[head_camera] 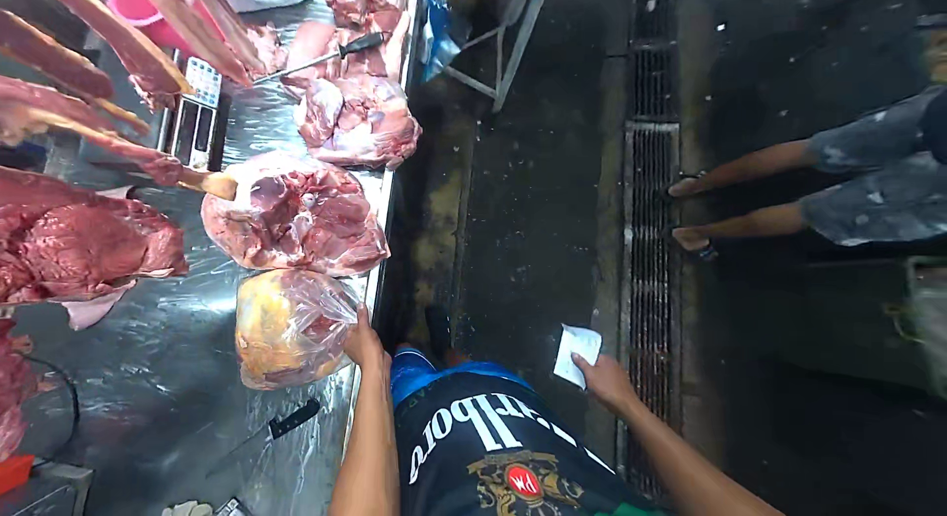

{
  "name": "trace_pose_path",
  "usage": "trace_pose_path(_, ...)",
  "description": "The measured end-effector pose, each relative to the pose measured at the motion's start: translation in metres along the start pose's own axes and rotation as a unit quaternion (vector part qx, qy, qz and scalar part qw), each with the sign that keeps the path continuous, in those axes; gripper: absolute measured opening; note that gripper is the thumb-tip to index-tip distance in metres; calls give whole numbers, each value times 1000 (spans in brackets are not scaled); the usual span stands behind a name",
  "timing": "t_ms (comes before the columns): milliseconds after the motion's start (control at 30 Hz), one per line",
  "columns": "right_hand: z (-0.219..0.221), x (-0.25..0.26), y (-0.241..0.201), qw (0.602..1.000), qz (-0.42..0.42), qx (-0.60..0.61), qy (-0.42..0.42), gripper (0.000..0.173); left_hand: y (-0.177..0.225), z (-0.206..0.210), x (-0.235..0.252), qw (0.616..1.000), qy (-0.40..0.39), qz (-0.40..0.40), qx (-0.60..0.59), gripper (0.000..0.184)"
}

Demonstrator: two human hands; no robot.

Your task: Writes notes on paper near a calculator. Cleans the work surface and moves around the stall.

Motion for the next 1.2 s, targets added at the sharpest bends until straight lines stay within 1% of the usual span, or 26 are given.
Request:
trace_pose_path(67, 10, -3, 5, 1000, -6, -24, -19, 46, -9, 0, 5, 999, 24, -45, -8, 53)
trace_pose_path(133, 13, -3, -9, 999, -21, -37, -25, 45, -21, -2, 6, 997, 26, -78, -12, 54)
trace_pose_path(267, 11, -5, -64, 996, -66, -51, -12, 42, -46, -7, 20, 992, 0, -118, -44, 42)
trace_pose_path(400, 8, -8, -134, 985, -121, -117, -26, 39, -55, -6, 34, 975, -18, -146, -164, 25)
trace_pose_path(467, 6, 0, -168, 979, -148, -139, -20, 40, -52, -11, 35, 969, -11, -132, -207, 19)
trace_pose_path(533, 7, 10, -197, 971, -175, -162, -19, 41, -52, -23, 31, 973, -2, -99, -209, 21)
trace_pose_path(600, 13, 17, -230, 961, -200, -189, -20, 41, -41, -39, 26, 987, 23, -52, -149, 26)
trace_pose_path(700, 27, 25, -286, 942, -238, -233, -42, 41, -12, -54, 19, 997, 71, 17, -24, 17)
trace_pose_path(733, 34, 29, -304, 934, -252, -247, -52, 41, -7, -54, 19, 995, 88, 35, -10, 15)
trace_pose_path(767, 41, 35, -321, 926, -266, -260, -63, 41, -6, -53, 19, 992, 112, 51, -23, 14)
trace_pose_path(800, 47, 43, -336, 918, -276, -274, -78, 41, -6, -51, 18, 986, 137, 68, -63, 13)
trace_pose_path(867, 60, 60, -369, 901, -296, -298, -107, 41, -5, -44, 20, 957, 173, 100, -211, 10)
trace_pose_path(900, 64, 68, -386, 891, -306, -314, -122, 41, -4, -39, 21, 928, 175, 107, -311, 8)
trace_pose_path(967, 63, 83, -425, 867, -329, -343, -149, 41, 1, -25, 24, 850, 164, 103, -490, 15)
trace_pose_path(1000, 61, 91, -444, 859, -338, -351, -159, 41, 2, -20, 27, 816, 167, 92, -546, 16)
trace_pose_path(1033, 54, 100, -460, 853, -343, -356, -167, 40, 0, -14, 30, 795, 167, 82, -578, 16)
trace_pose_path(1067, 46, 109, -471, 849, -343, -361, -174, 40, -4, -9, 31, 784, 162, 79, -594, 17)
trace_pose_path(1100, 38, 120, -481, 845, -343, -369, -180, 39, -7, -5, 31, 784, 153, 85, -595, 18)
trace_pose_path(1200, 17, 161, -501, 837, -335, -395, -175, 39, -3, 2, 26, 812, 138, 87, -560, 24)
Point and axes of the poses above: each hand's wrist, its own x-axis towards the middle knuckle, its own z-axis out of the palm, y = z × x, the point moved 9 cm from there along x, towards the middle knuckle
